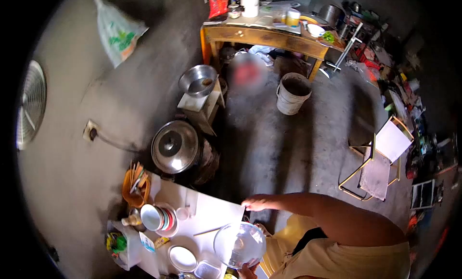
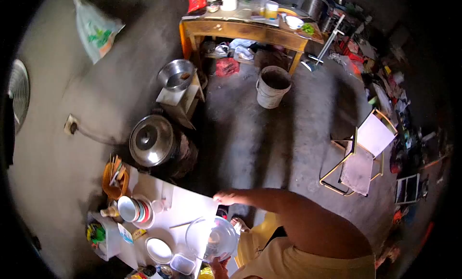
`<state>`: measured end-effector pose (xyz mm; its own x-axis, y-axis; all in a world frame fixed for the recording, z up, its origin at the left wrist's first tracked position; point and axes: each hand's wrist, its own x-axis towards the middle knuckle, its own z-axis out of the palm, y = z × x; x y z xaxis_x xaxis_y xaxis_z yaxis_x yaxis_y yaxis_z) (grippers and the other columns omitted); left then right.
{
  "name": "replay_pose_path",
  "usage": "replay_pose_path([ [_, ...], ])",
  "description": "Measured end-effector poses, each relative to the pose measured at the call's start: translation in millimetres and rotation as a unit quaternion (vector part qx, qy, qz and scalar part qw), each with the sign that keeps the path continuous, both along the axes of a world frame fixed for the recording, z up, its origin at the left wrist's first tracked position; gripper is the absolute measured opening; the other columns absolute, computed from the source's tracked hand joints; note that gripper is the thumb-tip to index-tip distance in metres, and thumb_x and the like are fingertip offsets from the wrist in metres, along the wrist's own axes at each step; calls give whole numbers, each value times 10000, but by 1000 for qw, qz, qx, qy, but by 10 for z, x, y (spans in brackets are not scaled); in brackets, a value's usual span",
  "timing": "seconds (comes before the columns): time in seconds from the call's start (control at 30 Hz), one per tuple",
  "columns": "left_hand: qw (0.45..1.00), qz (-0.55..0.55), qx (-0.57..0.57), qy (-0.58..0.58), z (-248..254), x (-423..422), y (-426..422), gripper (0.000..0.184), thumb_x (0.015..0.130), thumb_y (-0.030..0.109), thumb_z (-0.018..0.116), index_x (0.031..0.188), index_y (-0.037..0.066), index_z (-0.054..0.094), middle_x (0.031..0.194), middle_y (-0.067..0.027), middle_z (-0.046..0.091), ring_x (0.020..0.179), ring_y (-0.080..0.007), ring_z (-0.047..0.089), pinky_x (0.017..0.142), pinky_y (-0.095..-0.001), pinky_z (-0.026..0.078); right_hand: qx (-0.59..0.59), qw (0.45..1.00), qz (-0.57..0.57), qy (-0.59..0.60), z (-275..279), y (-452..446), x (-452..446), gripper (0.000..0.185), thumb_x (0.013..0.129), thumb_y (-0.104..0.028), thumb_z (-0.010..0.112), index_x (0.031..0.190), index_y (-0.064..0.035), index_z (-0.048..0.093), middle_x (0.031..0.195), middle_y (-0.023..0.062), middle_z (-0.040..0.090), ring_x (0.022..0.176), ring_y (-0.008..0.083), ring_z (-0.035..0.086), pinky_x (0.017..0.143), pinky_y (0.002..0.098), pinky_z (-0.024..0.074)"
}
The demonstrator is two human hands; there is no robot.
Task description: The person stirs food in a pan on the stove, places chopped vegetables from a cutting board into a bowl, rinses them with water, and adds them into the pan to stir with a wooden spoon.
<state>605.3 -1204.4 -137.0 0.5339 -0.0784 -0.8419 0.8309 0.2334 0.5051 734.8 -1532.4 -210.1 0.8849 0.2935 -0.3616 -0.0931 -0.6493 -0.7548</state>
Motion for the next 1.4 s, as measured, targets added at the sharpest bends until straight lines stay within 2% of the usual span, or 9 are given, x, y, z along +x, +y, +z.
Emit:
replay_pose_path([
  [0.37, 977, -185, -26, -100, 361, 465, -2652, 439, 829, 82, 505, 1227, 8, 336, 1005, -188, 546, 818, -338, 630, 643, -437, 591, 20, 936, -344, -66, 1019, -3682, -2364, 339, 859, -280, 607, 1125, -71, 594, 984, 106, 634, 889, 214, 608, 808, 325, 477],
  [0.5, 977, -189, -88, -44, 793, 428, -3991, 420, 794, 50, 497, 1191, -10, 373, 1007, -180, 540, 795, -347, 627, 636, -452, 583, 141, 827, -541, -58, 1366, -4725, -3118, 339, 864, -292, 616, 1113, -62, 599, 976, 31, 619, 854, 118, 559, 752, 242, 458],
  [0.6, 947, -268, -135, -118, 292, 437, -4637, 408, 723, -27, 480, 1126, -19, 418, 1002, -201, 527, 810, -376, 625, 587, -497, 586, 152, 781, -595, -115, 1695, -5415, -3418, 335, 873, -240, 601, 1153, -60, 572, 982, 11, 590, 883, 109, 543, 801, 265, 445],
  [0.63, 973, -185, -132, 33, 493, 498, -4984, 414, 719, -30, 477, 1128, -22, 415, 982, -208, 530, 829, -375, 624, 578, -491, 587, 169, 760, -614, -128, 1869, -5594, -3414, 317, 881, -236, 607, 1133, -46, 582, 1028, 34, 607, 918, 113, 550, 831, 254, 444],
  [0.67, 974, -185, -129, 34, 364, 542, -5099, 414, 719, -30, 477, 1128, -22, 415, 982, -208, 530, 829, -375, 624, 578, -491, 587, 171, 760, -615, -126, 1940, -5812, -3421, 317, 881, -236, 607, 1133, -46, 582, 1028, 34, 607, 918, 113, 550, 831, 254, 444],
  [0.77, 766, -579, -18, -280, 146, 704, -5679, 426, 718, -21, 467, 1139, -23, 408, 995, -218, 520, 855, -380, 619, 583, -479, 590, 176, 766, -588, -192, 2120, -6444, -3335, 347, 898, -257, 580, 1178, -55, 551, 1078, 20, 580, 973, 107, 519, 880, 251, 404],
  [0.83, 945, -311, -100, -19, 756, 655, -6459, 432, 721, -3, 466, 1149, -20, 407, 1019, -217, 511, 844, -378, 620, 623, -458, 592, 191, 754, -597, -198, 2330, -6801, -3122, 371, 912, -284, 555, 1207, -60, 530, 1119, 16, 554, 1018, 106, 494, 910, 258, 381],
  [1.0, 902, -397, -163, -53, 674, 937, -7508, 660, 680, -26, 435, 1296, -11, 200, 1210, -232, 412, 897, -439, 590, 631, -436, 603, 143, 793, -538, -250, 2546, -7852, -2602, 370, 922, -305, 534, 1206, -68, 536, 1120, 25, 554, 1029, 111, 500, 909, 267, 391],
  [1.4, 932, -343, -105, -53, 953, 881, -9579, 657, 704, -45, 412, 1320, 2, 185, 1249, -248, 399, 848, -430, 618, 619, -394, 604, 111, 869, -434, -210, 2731, -10318, -1497, 405, 953, -346, 445, 1233, -61, 518, 1220, 51, 534, 1121, 156, 471, 988, 295, 336],
])
